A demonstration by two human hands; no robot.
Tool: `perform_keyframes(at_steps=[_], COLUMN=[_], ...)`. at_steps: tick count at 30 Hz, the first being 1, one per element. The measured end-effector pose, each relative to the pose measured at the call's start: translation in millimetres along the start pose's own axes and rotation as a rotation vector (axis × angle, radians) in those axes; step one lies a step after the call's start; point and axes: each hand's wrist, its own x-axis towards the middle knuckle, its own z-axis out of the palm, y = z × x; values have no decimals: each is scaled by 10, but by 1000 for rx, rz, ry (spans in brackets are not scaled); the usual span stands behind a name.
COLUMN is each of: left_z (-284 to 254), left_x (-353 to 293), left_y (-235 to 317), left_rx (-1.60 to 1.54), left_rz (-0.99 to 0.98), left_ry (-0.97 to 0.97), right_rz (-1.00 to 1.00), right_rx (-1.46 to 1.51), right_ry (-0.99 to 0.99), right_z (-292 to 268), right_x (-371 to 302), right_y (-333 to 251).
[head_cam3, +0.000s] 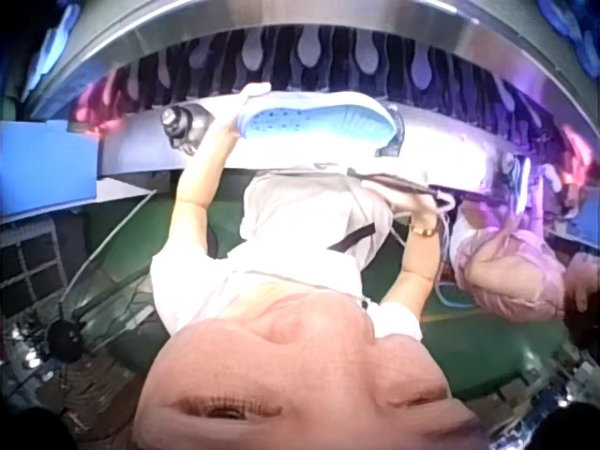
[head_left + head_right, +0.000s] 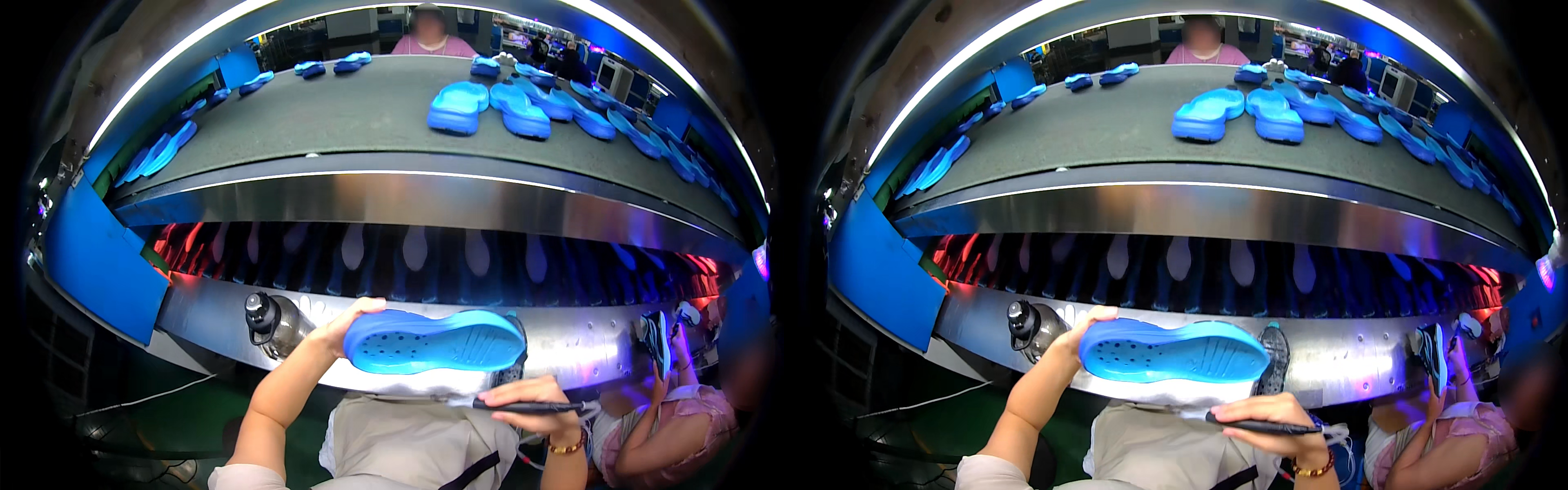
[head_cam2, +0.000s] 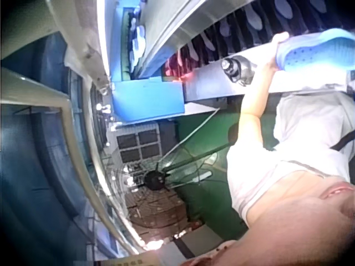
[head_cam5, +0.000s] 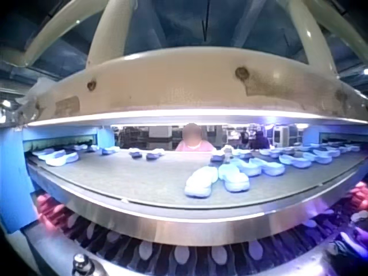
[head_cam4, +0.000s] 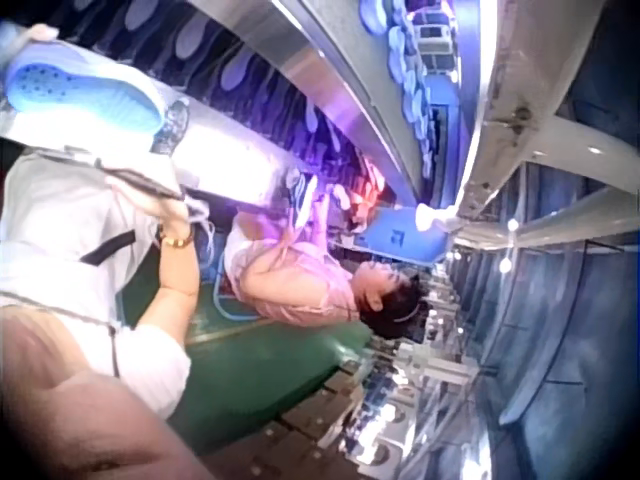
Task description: The person applies a liquid substance to blue shoe soles using a brush and then places the soles onto a moving conveyor belt.
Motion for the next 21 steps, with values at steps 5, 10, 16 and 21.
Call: perform_keyframes(at_steps=[5,10,16,21], left_z=[-53,1,366,439], left_x=[474,612,702,648], left_y=[-467,-794,-590,-644], left_rx=[-327,-375,-340,-325], left_rz=[244,149,258,349], left_ry=[-253,-86,-64,-12], right_rz=[121,292,211,8], right_rx=[232,403,252,-61], right_ry=[349,491,521,496], right_z=[395,578,336,388], right_x=[79,86,210,432], right_y=[79,325,262,242])
